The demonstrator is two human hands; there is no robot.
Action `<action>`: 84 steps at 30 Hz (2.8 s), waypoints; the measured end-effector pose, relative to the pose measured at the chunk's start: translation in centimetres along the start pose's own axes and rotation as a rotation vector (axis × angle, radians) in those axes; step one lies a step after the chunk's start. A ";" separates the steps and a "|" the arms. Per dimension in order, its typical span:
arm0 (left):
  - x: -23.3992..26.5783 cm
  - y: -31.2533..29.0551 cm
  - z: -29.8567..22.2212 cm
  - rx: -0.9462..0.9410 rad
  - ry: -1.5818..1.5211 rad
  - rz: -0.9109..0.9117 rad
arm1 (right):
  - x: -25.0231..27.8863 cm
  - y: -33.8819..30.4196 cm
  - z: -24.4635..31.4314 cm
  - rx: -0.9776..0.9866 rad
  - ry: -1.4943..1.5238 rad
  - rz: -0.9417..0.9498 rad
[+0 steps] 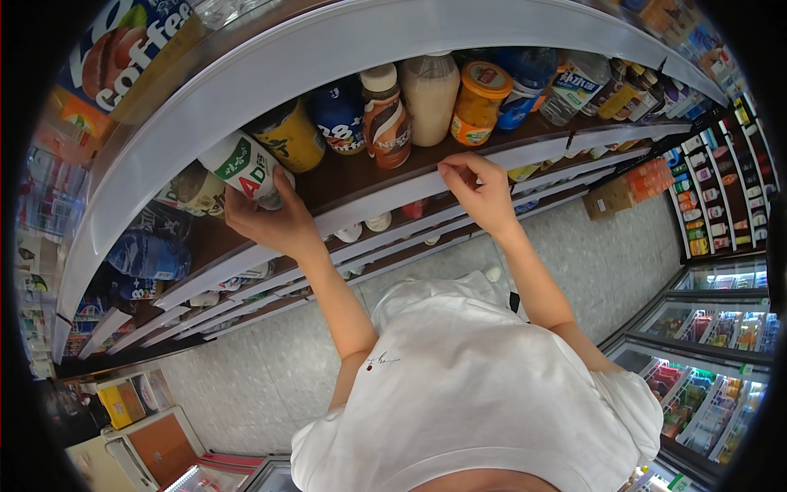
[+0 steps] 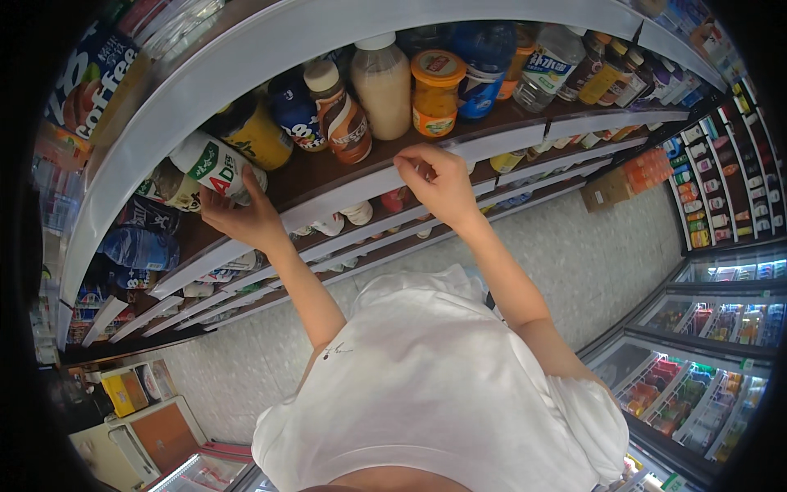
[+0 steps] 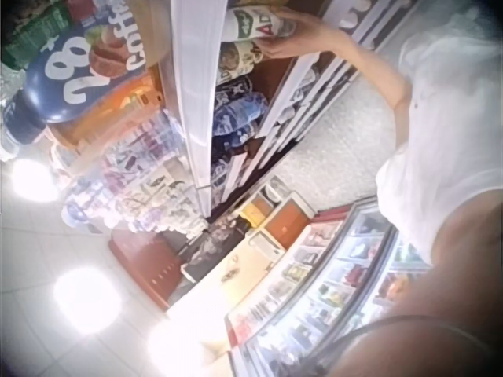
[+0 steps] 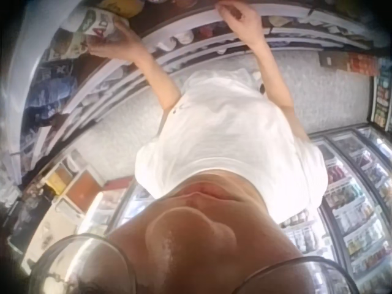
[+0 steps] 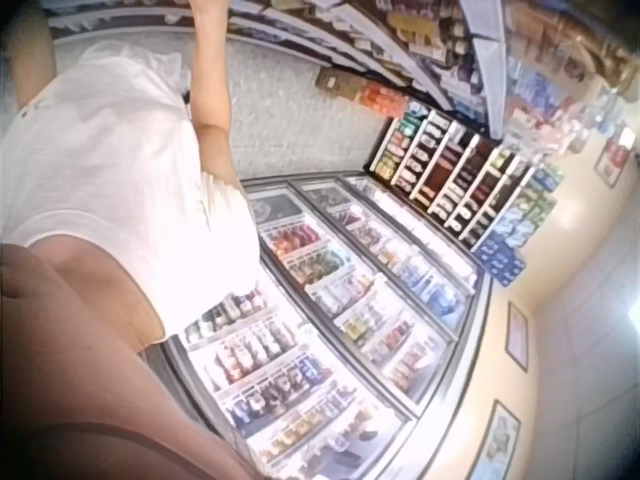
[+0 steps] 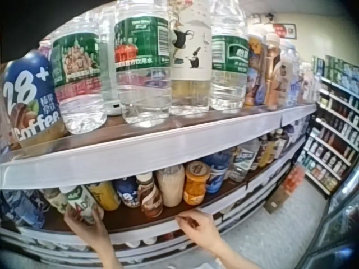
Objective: Organize and rearrange various bottled and canned drinks on supermarket shelves.
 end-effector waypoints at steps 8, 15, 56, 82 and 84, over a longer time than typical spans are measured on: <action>0.4 0.1 0.8 0.073 -0.305 0.145 | -0.7 -0.1 0.6 0.001 -0.015 0.022; 0.8 -0.5 1.1 0.180 -0.478 0.265 | -1.6 -0.2 0.7 -0.022 0.002 0.056; 7.7 5.0 8.8 -0.114 0.161 -0.011 | -5.5 1.1 -1.4 -0.084 0.036 0.042; 1.7 2.9 -1.1 -0.327 -0.100 0.096 | -5.3 1.1 -1.3 -0.050 0.101 0.130; -0.6 3.4 -2.3 -0.374 -0.176 0.124 | -5.4 1.0 -1.5 -0.061 0.121 0.136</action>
Point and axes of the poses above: each hand's wrist, its own y-axis towards the middle knuckle, its own x-axis out of the back of the hand, z = x × y, the point moved 6 cm from there along y, towards the middle knuckle, and after that the axes turned 11 degrees about z, right-handed, at the moved point
